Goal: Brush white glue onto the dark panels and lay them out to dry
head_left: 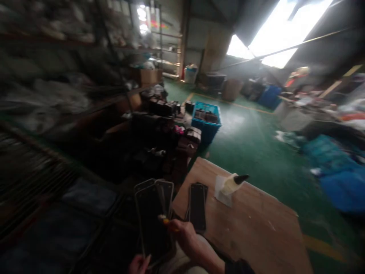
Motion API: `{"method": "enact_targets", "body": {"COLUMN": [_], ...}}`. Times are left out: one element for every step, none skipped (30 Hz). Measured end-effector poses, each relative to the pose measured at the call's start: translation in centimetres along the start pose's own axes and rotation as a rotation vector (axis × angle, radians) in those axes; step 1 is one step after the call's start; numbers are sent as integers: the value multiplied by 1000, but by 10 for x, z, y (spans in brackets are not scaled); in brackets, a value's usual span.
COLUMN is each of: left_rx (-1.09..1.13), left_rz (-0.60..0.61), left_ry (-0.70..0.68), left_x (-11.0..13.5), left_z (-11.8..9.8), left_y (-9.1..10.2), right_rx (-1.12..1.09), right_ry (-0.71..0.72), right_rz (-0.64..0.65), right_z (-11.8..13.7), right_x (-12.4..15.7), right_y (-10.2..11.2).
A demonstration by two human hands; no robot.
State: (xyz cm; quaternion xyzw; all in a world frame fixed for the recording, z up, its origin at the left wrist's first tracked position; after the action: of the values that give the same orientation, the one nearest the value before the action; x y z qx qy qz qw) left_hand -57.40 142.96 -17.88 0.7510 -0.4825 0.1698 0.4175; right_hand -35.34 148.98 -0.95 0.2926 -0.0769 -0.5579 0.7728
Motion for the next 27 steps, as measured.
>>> {"method": "enact_targets", "body": {"left_rx": [21,37,60,72,84,103,126,158,193,229,261,287,308,325,339,353,365,376,386,394,400,405,409,413,416,416,415], "left_rz": [38,148,196,221,236,239,247,261,279,296,308,315,314,308,301,297,294,294,296,300,303,305,305,308,309,310,308], "left_ry": [36,33,11,6,2,6,20,40,62,86,107,124,136,140,143,146,148,150,152,152,152,152,151,152,155,162,171], "left_x": [-5,-8,-11,-13,-15,-16,-16,-16,-16,-16,-16,-16,-16,-16,-16,-16,-15,-15,-14,-13,-12,-11,-9,-8,-7,-6,-6], "left_z": [10,16,19,21,23,24,25,26,28,29,31,33,34,35,35,36,36,36,35,35,34,34,33,32,31,30,29], "left_y": [1,-4,-6,-8,-10,-11,-11,-12,-13,-13,-14,-15,-15,-16,-16,-17,-17,-18,-19,-19,-19,-19,-18,-18,-17,-17,-17], "right_rx": [-3,-3,0,9,25,44,61,77,90,101,110,122,137,156,177,196,212,224,231,239,249,259,268,275,278,277,274], "right_ry": [14,27,50,76,102,128,150,169,188,208,230,252,273,294,313,332,352,371,386,397,400,399,395,388,384,383,382], "right_rz": [15,40,74,101,128,150,169,189,206,222,239,259,281,305,329,352,370,383,395,406,416,425,435,444,456,474,498], "right_z": [-11,-20,-28,-33,-36,-38,-39,-39,-39,-38,-37,-36,-36,-35,-35,-35,-35,-35,-36,-37,-39,-41,-43,-45,-45,-45,-45], "right_x": [-8,-17,-26,-35,-45,-55,-66,-76,-86,-96,-105,-113,-121,-128,-135,-140,-145,-150,-153,-156,-158,-158,-157,-155,-150,-144,-135], "right_y": [-8,-15,-21,-26,-31,-34,-37,-40,-44,-48,-53,-58,-64,-69,-74,-79,-84,-88,-91,-95,-98,-101,-104,-106,-108,-109,-110]}}
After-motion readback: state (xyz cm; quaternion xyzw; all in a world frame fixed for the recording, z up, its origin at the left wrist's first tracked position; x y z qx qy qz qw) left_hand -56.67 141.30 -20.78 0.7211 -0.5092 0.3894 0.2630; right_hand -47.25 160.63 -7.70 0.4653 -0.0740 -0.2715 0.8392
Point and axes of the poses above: each hand's wrist, its own x-axis away from the middle knuckle, its own y-axis out of the back of the hand, z = x × y, the point moved 6 cm from there along -x, towards the middle knuckle, and after that the axes turned 12 degrees about y, right-handed, at the moved point
